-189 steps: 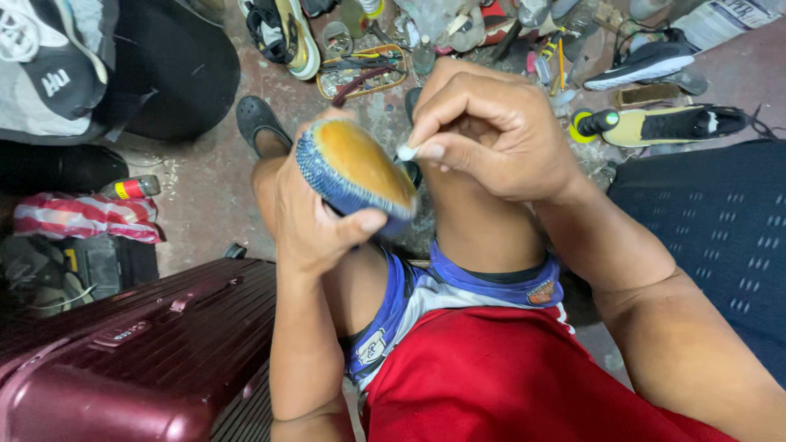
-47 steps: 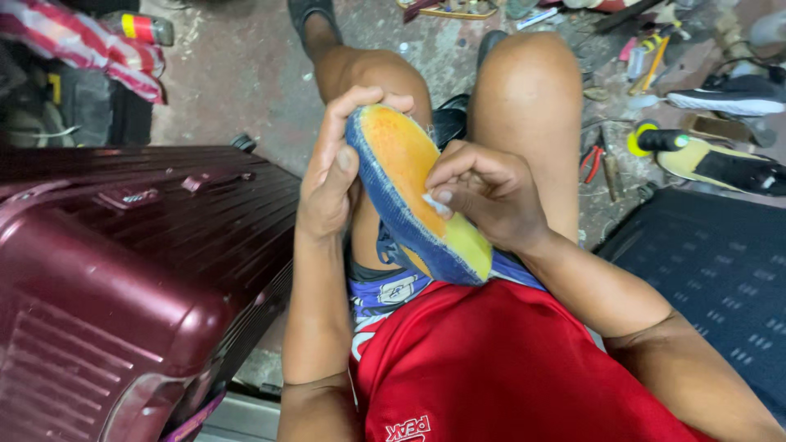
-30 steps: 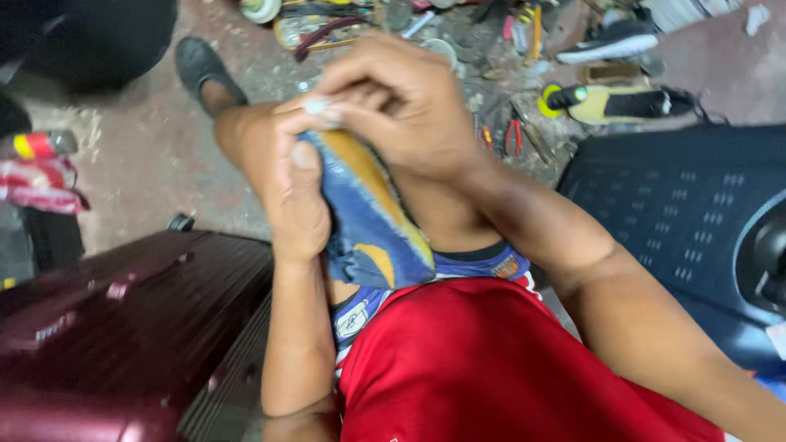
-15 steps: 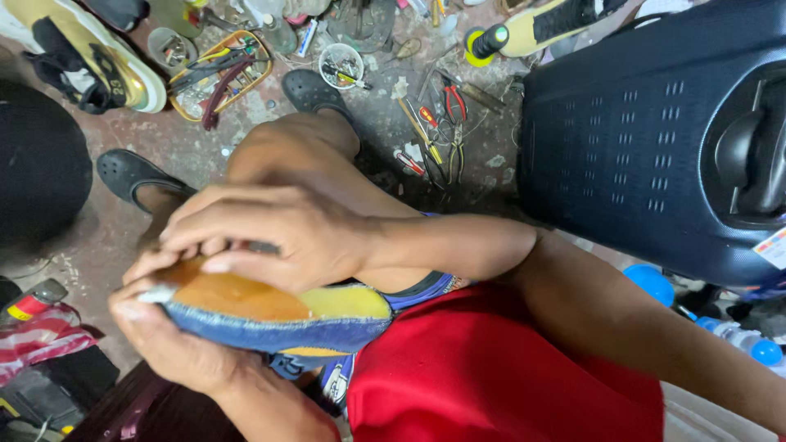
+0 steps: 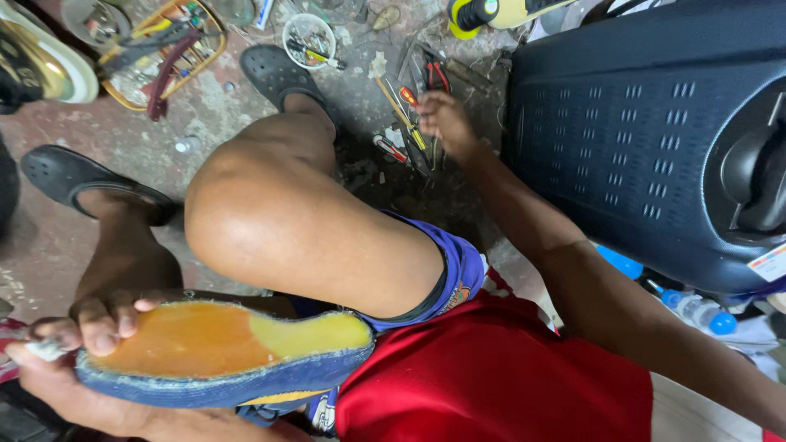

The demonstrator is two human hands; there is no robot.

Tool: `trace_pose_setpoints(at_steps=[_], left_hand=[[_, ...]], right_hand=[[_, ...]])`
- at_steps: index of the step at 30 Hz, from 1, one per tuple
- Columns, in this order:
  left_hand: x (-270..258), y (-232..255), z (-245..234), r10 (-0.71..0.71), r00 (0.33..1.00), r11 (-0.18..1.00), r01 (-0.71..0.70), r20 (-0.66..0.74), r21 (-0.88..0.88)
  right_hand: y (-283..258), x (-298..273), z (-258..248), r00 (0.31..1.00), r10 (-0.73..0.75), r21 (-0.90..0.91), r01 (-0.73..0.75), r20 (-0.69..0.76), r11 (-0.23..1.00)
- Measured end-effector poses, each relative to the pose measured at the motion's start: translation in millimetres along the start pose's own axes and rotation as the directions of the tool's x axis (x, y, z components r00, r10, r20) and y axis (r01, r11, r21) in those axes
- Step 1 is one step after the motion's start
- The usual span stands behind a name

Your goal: The person cleans a blue and yellow Nike sneaker using a small brush and a white cloth. They scrub the upper mesh and sole, then wipe the shoe with the cloth. The person also uses a small metal tool to scrape the sole area.

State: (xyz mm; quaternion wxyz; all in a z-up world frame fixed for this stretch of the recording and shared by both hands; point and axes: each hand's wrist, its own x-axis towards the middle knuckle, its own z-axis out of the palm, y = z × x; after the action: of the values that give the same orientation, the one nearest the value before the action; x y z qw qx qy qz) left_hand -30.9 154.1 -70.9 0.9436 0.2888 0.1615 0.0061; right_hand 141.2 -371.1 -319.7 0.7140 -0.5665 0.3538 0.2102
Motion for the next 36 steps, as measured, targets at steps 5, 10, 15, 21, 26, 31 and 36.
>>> trace_pose_setpoints(at_steps=[5,10,15,21,26,31,36], left_hand=[[23.4,5.0,-10.9,-0.057,0.998,0.998,0.057,-0.024,-0.001],[39.4,-0.4,-11.6,-0.098,0.995,0.995,0.098,-0.037,0.004],[47.9,-3.3,-11.2,-0.107,0.994,0.994,0.108,-0.037,0.011],[51.1,-3.0,-8.8,-0.17,0.984,0.983,0.173,-0.054,0.057],[50.9,-13.3,28.8,-0.113,0.986,0.987,0.125,-0.121,0.103],[43.0,-44.6,76.2,0.074,0.975,0.996,-0.063,-0.21,0.06],[52.1,-53.3,102.3,0.093,0.97,0.996,-0.09,-0.226,0.025]], right_hand=[[34.3,-3.6,-18.6,0.987,0.137,-0.176,-0.15,-0.082,0.973],[35.3,-15.1,-9.8,0.967,0.22,-0.252,-0.246,-0.126,0.936],[39.9,-6.7,-6.7,0.988,0.043,-0.418,-0.102,-0.148,0.903],[28.6,48.8,-10.3,0.717,-0.69,-0.876,0.393,0.103,0.278],[7.4,87.5,8.1,0.765,-0.622,-0.955,0.281,0.167,0.089],[-13.0,91.2,26.5,0.905,-0.42,-0.997,0.032,0.058,-0.069],[-23.0,87.9,34.4,0.946,-0.324,-0.985,-0.038,0.019,-0.166]])
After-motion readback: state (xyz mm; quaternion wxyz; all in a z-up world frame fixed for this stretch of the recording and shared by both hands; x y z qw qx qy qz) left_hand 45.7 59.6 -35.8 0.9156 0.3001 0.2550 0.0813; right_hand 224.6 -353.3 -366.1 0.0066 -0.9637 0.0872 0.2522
